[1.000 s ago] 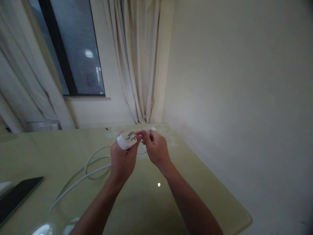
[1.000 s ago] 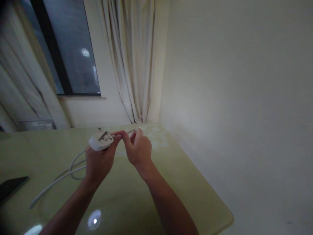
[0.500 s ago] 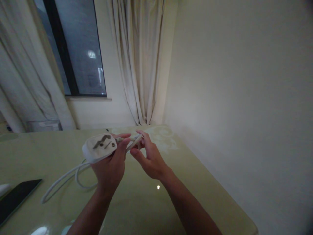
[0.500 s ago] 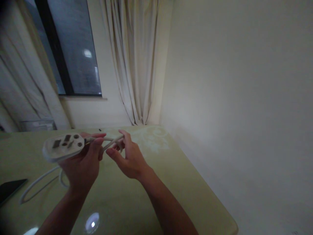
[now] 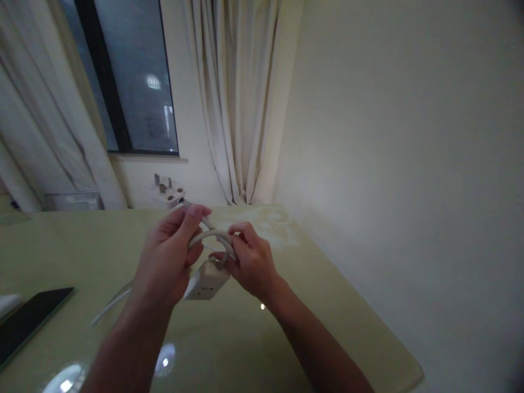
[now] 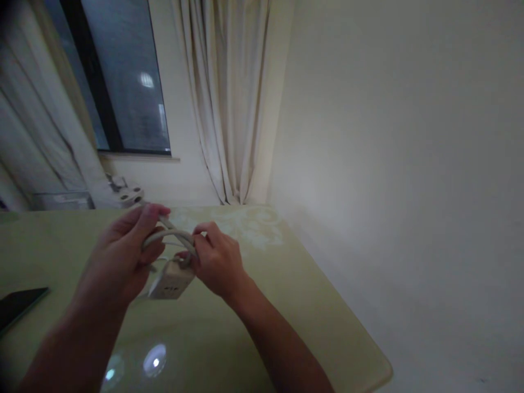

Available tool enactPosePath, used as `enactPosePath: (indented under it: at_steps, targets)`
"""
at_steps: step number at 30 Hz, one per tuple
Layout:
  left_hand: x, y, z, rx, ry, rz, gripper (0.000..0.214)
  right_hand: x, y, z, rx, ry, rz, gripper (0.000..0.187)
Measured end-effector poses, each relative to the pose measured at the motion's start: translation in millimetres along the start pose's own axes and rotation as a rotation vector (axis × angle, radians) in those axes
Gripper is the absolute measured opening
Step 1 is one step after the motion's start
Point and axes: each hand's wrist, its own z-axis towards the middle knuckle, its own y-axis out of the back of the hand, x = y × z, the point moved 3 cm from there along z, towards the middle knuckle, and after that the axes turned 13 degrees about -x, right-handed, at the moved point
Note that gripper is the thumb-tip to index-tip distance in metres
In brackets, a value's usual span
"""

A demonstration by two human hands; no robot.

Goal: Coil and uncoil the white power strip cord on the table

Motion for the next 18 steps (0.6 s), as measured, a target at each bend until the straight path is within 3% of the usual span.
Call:
enactPosePath:
  at_steps: [3,7,9,14,18]
  targets:
    - [4.3,-1.2,7.0,0.019,0.161,-0.097,0.035,-2.2,3.8,-3.9,-0.154,0.064,-0.086,0.044]
    - [21.9,-5.1,11.3,-0.039,0.326,-0.161,0.027,-7.3,3.4,-6.1,-0.060,0.225,-0.039,0.034]
    - [31.6,-8.7,13.5,-0.055,0.342,-0.209,0.024,-10.6,5.2,-4.7,-0.053,0.230,-0.012,0.030]
    - [50.2,1.5,39.0,-0.168,0.300,-0.280,0.026,-6.4,23.7,-0.8,-0.174,0.101,0.137,0.011]
    - [49.8,49.4,82.0,-0.363,0.200,-0.313,0.028,-15.1,54.0,-8.9,-0.222,-0.173,0.349,0.039]
